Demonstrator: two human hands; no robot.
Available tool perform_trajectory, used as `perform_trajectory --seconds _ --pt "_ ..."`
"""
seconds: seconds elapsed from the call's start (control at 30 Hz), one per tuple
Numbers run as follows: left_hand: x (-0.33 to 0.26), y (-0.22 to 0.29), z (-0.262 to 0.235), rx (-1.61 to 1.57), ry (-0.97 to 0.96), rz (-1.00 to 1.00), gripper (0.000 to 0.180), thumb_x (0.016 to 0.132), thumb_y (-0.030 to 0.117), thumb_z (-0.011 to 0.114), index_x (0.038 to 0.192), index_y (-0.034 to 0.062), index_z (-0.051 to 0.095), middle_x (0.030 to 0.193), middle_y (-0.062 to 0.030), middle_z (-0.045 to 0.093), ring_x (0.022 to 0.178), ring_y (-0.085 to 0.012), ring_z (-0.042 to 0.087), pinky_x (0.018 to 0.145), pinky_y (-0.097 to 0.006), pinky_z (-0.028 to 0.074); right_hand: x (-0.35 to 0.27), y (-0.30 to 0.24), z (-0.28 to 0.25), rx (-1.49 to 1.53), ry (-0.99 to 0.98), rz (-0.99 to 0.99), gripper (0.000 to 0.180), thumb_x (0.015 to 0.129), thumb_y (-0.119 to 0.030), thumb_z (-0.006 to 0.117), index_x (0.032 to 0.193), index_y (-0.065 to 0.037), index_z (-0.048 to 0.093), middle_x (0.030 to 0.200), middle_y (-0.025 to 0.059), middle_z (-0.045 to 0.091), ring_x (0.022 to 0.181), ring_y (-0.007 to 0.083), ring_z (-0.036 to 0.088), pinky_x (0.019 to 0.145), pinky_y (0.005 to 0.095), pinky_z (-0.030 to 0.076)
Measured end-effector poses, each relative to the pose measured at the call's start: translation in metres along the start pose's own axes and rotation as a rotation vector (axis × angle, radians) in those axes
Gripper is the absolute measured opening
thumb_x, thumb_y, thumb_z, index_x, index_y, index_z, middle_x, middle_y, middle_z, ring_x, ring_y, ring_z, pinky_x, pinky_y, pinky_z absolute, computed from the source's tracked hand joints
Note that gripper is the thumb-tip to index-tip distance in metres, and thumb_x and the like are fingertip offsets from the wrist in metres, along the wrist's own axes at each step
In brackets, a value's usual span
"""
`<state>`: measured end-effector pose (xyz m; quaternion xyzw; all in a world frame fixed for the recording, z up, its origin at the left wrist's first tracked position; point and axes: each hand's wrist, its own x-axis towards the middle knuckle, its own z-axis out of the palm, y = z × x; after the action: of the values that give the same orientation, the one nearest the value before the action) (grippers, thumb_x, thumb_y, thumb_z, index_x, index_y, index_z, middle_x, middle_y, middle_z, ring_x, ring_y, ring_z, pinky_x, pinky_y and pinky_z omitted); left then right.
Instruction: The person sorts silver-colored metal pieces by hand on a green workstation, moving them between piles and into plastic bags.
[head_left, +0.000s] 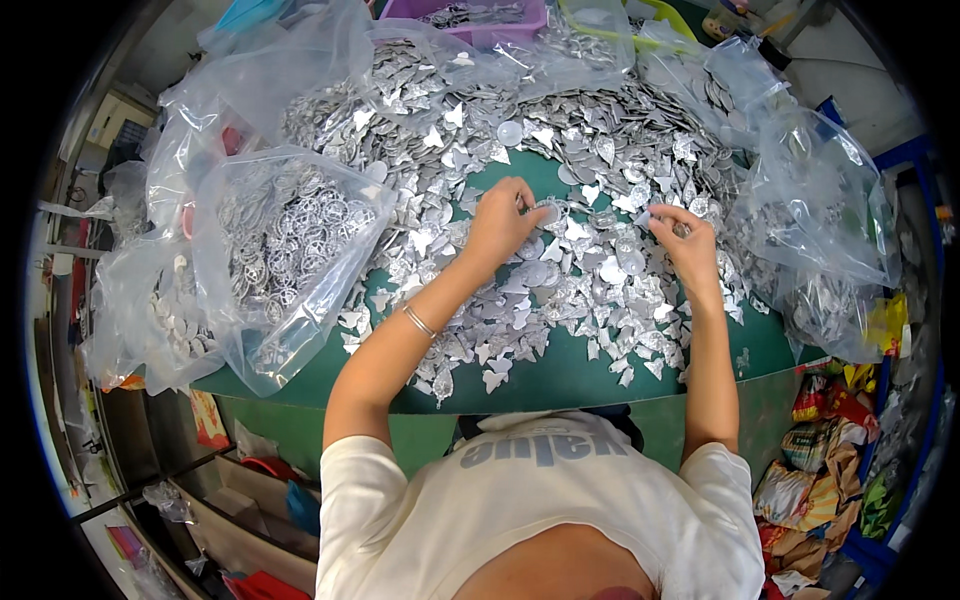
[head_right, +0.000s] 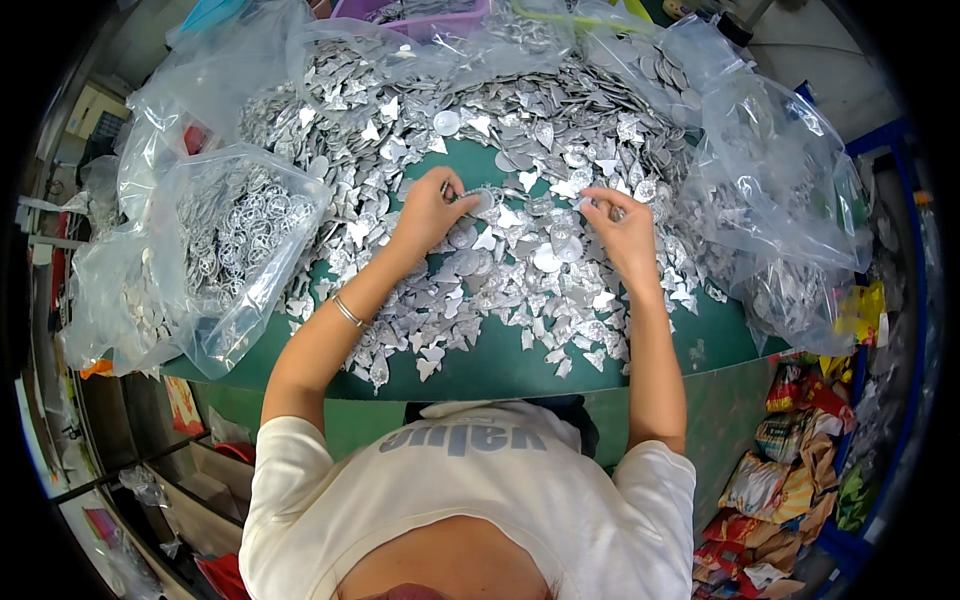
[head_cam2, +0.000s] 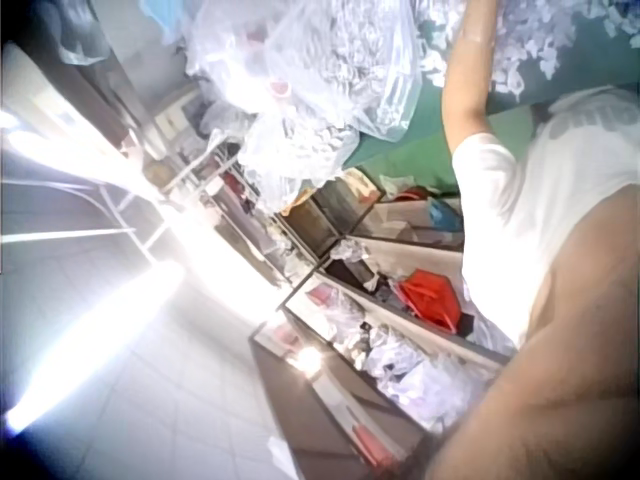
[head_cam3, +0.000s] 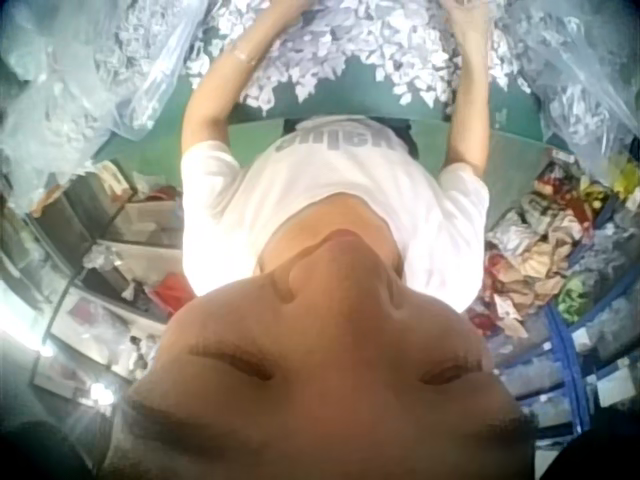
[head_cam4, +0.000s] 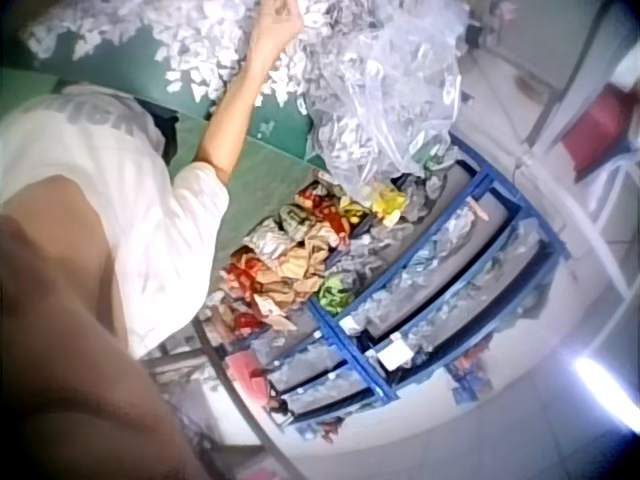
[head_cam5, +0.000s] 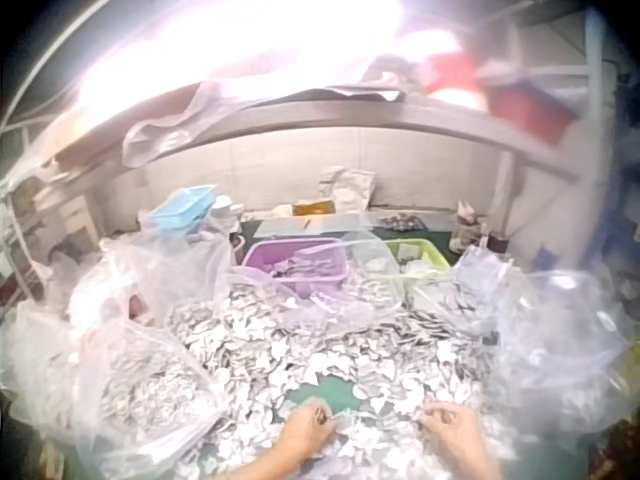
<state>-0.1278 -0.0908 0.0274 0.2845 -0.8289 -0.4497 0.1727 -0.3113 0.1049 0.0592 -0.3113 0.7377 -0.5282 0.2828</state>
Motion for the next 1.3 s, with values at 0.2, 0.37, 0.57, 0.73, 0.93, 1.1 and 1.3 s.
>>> perform_trajectory --seconds 0.2,0.37,0.57,0.73,0.93,1.1,1.3 --pt "-0.019 0.016 -0.018 -1.236 -0.126 -0.449 0.016 0.083 0.007 0.051 0.099 0.0029 0.048 0.09 -0.0107 0.061 0.071 -0.0172 0.058 0.055 -0.024 0.044 0.015 0.012 0.023 -0.729 -0.049 -0.154 0.018 0.072 -0.019 0.071 0.085 -0.006 0.068 0.085 0.0129 0.061 0.072 0.0296 0.056 0.068 0.0371 0.043" --pt "-0.049 0.024 -0.032 -1.217 -0.16 -0.494 0.04 0.077 -0.001 0.046 0.117 0.0026 0.046 0.097 -0.0121 0.059 0.08 -0.0165 0.057 0.063 -0.025 0.048 0.005 0.006 0.01 -0.502 -0.007 -0.222 0.013 0.075 -0.012 0.068 0.077 -0.001 0.061 0.077 0.0093 0.059 0.069 0.0202 0.055 0.066 0.0306 0.042" --pt "-0.071 0.021 -0.023 -1.275 -0.175 -0.528 0.041 0.075 -0.007 0.043 0.114 0.0023 0.051 0.092 -0.0073 0.056 0.071 -0.0136 0.051 0.06 -0.026 0.043 -0.008 0.008 0.003 -0.07 0.14 -0.078 0.013 0.082 -0.009 0.062 0.083 0.004 0.061 0.073 0.001 0.058 0.069 0.0087 0.049 0.065 0.0234 0.04" --pt "-0.087 0.027 -0.019 -1.265 -0.179 -0.532 0.039 0.073 -0.009 0.043 0.11 0.001 0.053 0.085 -0.006 0.055 0.066 -0.0126 0.047 0.057 -0.025 0.04 -0.016 0.015 0.002 -0.153 0.037 -0.109 0.018 0.082 -0.01 0.061 0.094 0.004 0.063 0.085 0.0079 0.065 0.075 0.0132 0.057 0.07 0.027 0.043" --pt "-0.114 0.028 -0.027 -1.264 -0.041 -0.484 0.036 0.072 -0.009 0.043 0.105 0.0009 0.053 0.082 -0.0049 0.053 0.064 -0.0122 0.045 0.056 -0.025 0.038 -0.031 0.009 0.006 -0.626 0.05 -0.26 0.023 0.079 -0.014 0.064 0.1 -0.005 0.062 0.09 0.0123 0.058 0.074 0.0286 0.059 0.067 0.0355 0.045" --pt "-0.14 0.023 -0.033 -1.29 0.095 -0.47 0.034 0.072 -0.009 0.042 0.103 0.0005 0.053 0.08 -0.004 0.05 0.063 -0.0119 0.043 0.056 -0.025 0.037 -0.035 -0.005 0.006 -0.741 -0.04 -0.279 0.02 0.076 -0.012 0.067 0.094 -0.007 0.063 0.099 0.0111 0.054 0.074 0.0312 0.057 0.067 0.0383 0.044" --pt "-0.162 0.015 -0.037 -1.235 0.141 -0.483 0.031 0.077 -0.006 0.044 0.105 0.002 0.055 0.08 -0.0034 0.053 0.059 -0.0087 0.041 0.051 -0.022 0.034 -0.036 0.004 -0.01 -0.589 0.113 -0.341 0.01 0.073 -0.006 0.068 0.079 0.001 0.065 0.085 0.0121 0.062 0.072 0.0272 0.059 0.067 0.0322 0.046"
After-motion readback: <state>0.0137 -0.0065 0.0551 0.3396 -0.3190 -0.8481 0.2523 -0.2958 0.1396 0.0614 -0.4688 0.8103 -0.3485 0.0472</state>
